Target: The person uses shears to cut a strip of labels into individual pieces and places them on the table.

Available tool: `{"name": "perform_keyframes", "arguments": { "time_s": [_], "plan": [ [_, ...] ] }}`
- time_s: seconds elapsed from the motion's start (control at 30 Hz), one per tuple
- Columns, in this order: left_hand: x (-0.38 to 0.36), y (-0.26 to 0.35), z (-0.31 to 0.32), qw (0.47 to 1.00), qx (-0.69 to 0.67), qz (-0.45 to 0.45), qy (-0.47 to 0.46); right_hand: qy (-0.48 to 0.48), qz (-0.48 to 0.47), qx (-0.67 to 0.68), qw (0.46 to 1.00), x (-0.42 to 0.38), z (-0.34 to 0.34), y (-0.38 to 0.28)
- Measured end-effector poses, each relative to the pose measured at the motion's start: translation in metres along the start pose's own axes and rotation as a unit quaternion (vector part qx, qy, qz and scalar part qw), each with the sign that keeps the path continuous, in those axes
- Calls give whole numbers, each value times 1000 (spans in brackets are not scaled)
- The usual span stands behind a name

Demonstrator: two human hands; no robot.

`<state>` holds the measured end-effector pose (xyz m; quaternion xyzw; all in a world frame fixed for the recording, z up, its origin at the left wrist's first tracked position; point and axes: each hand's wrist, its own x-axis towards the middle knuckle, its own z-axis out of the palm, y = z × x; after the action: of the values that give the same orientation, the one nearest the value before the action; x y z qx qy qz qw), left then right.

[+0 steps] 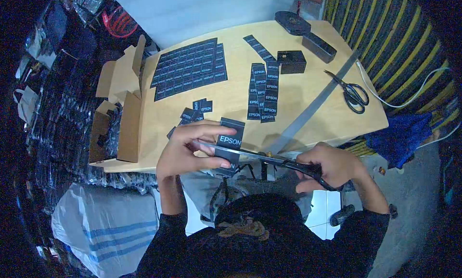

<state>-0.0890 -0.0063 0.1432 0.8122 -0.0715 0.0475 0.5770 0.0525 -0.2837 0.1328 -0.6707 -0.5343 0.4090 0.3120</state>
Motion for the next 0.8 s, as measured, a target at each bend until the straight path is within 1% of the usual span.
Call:
{"name": "perform_keyframes", "arguments": {
  "time_s": [0.03, 0.07, 0.13, 0.17, 0.27, 0.33, 0.4, 0.43, 0.47, 0.53, 0.57, 0.6, 0.63, 0.67, 0.7, 0.73, 0.77, 0.8],
  "plan": [
    [0, -7, 1, 1000, -6, 6, 2, 20, 13, -5, 1000, -1, 1, -4],
    [0, -7, 0, 1000, -6, 6, 1, 21, 13, -5, 1000, -2, 1, -4],
    [-1, -6, -1, 999, -3, -38, -9, 37, 24, -44, 998, -5, 3, 0],
    [0, -10, 2, 1000, -12, 13, 11, 43, 24, -25, 998, -7, 4, 1],
    [-1, -16, 2, 1000, -8, -15, 4, 63, 49, -18, 997, -17, 7, 4],
    [-4, -21, 4, 1000, -7, -15, -1, 73, 39, -31, 996, -33, 11, 25],
    [-10, -28, 8, 997, -64, -43, 15, 96, 87, -49, 990, -50, 16, 40],
    [-15, -27, 9, 999, -7, -46, 13, 155, 123, -90, 976, -56, 21, 30],
    [-18, -31, 15, 999, -8, -48, 11, 155, 125, -88, 976, -62, 25, 35],
    [-24, -49, 35, 992, -52, -76, -89, 187, 129, -49, 973, -78, 26, 53],
    [-25, -58, 48, 987, -34, -98, -121, 193, 153, -16, 969, -82, 25, 55],
    [-27, -70, 62, 981, -17, -121, -152, 189, 153, -14, 970, -83, 25, 52],
    [-35, -105, 77, 978, 118, -64, -159, 210, 167, -17, 963, -83, 24, 47],
    [-37, -106, 79, 978, 115, -67, -158, 232, 181, -20, 956, -84, 24, 45],
    [-38, -107, 81, 973, 132, -81, -172, 253, 170, 15, 952, -85, 29, 53],
    [-39, -108, 83, 966, 148, -94, -187, 252, 173, 16, 952, -86, 29, 53],
    [-43, -115, 80, 957, 145, -130, -213, 250, 165, 15, 954, -84, 28, 49],
    [-46, -113, 76, 957, 143, -131, -214, 248, 157, 14, 956, -82, 27, 46]
  ]
}}
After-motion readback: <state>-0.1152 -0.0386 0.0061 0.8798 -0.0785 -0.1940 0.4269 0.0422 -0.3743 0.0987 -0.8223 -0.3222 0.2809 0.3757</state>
